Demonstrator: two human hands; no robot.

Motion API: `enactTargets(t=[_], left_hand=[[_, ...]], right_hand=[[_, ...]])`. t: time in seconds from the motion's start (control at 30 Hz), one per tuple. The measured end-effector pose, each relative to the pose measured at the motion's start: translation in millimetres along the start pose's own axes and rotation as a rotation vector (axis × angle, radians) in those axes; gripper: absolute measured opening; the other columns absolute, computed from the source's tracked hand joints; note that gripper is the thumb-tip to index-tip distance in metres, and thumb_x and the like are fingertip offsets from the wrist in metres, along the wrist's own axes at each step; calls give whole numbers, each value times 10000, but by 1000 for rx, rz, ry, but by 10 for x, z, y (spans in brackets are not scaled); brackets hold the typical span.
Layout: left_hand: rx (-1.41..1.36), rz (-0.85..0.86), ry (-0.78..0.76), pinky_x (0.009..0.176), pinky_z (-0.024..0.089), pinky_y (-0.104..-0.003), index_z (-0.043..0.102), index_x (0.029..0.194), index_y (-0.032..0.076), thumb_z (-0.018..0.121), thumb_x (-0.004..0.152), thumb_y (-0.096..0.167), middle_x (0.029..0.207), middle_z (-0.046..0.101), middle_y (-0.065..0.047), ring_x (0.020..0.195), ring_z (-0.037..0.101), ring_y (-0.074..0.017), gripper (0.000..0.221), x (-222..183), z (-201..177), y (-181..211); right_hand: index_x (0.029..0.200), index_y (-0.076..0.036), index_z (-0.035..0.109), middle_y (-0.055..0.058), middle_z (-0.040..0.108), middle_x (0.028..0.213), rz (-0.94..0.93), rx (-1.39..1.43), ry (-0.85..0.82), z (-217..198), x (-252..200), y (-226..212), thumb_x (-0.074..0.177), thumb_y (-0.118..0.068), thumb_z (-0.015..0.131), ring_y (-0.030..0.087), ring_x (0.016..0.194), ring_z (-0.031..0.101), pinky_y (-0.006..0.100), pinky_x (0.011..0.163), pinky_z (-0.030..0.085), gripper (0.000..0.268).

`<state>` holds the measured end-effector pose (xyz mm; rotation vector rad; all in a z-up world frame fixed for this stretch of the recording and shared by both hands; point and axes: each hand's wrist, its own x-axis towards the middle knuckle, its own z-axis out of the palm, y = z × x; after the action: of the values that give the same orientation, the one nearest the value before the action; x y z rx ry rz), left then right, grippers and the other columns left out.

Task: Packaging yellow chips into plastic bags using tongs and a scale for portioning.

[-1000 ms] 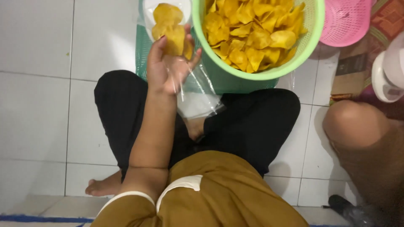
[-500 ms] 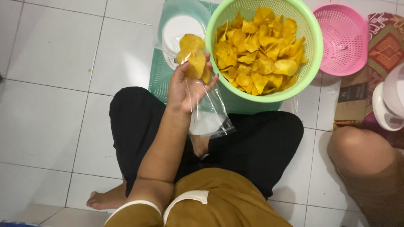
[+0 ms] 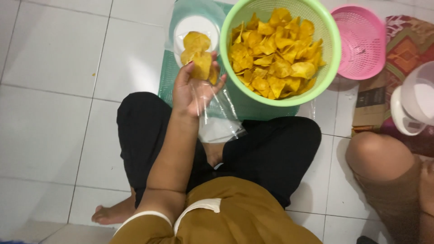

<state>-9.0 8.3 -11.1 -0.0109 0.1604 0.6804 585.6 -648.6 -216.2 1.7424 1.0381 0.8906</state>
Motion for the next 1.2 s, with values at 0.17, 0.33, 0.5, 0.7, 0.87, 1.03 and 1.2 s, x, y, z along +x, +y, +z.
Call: enactTargets(t=[0.17,0.33,0.5,0.7,0.87,1.03,1.2], left_hand=[[-32,30,45,967,417,-567,476,1228,41,547,831,174,1277,528,-139,1030,593,-272,425,-74,128,66],[-6,57,77,967,405,-564,468,1242,82,537,829,179,1277,530,-138,1020,593,-264,429,-92,119,110],[13,153,20,851,473,-472,362,1274,78,511,808,97,1186,490,-207,939,559,-255,489,-136,215,39],[-45,57,127,935,416,-552,429,1255,85,528,822,151,1262,529,-160,991,594,-282,449,-97,141,100],[-23,115,134,918,419,-544,374,1293,92,525,821,151,1257,521,-165,983,588,-274,498,-173,258,110],[6,129,124,915,421,-540,349,1315,109,512,825,158,1256,518,-162,982,595,-270,519,-166,231,81],[5,121,124,925,409,-538,352,1309,109,519,825,158,1265,513,-156,982,592,-268,515,-137,214,60]], right_hand=[[1241,-225,623,-41,541,1193,216,765,287,-1533,757,662,898,-324,608,42,947,540,167,839,405,357],[1227,-222,500,-33,487,1140,251,1806,767,-4315,2470,799,929,-385,538,71,979,476,245,919,383,341],[1215,-198,409,-13,449,1097,209,2647,1186,-5721,3451,470,955,-416,484,111,1004,430,319,981,372,348],[1102,-69,370,186,227,1429,241,2488,691,-5684,3555,-303,881,-442,518,365,1338,277,458,1128,233,459],[1218,-62,353,189,389,1339,399,2312,462,-5570,3362,-162,857,-507,578,324,1290,339,410,1090,240,615],[1316,-36,309,191,437,1337,390,2147,367,-5409,3262,-152,857,-569,531,319,1266,375,427,1077,252,737],[1309,14,302,231,435,1321,353,2100,309,-5425,3289,-117,677,-474,767,407,1238,377,511,1054,268,924]])
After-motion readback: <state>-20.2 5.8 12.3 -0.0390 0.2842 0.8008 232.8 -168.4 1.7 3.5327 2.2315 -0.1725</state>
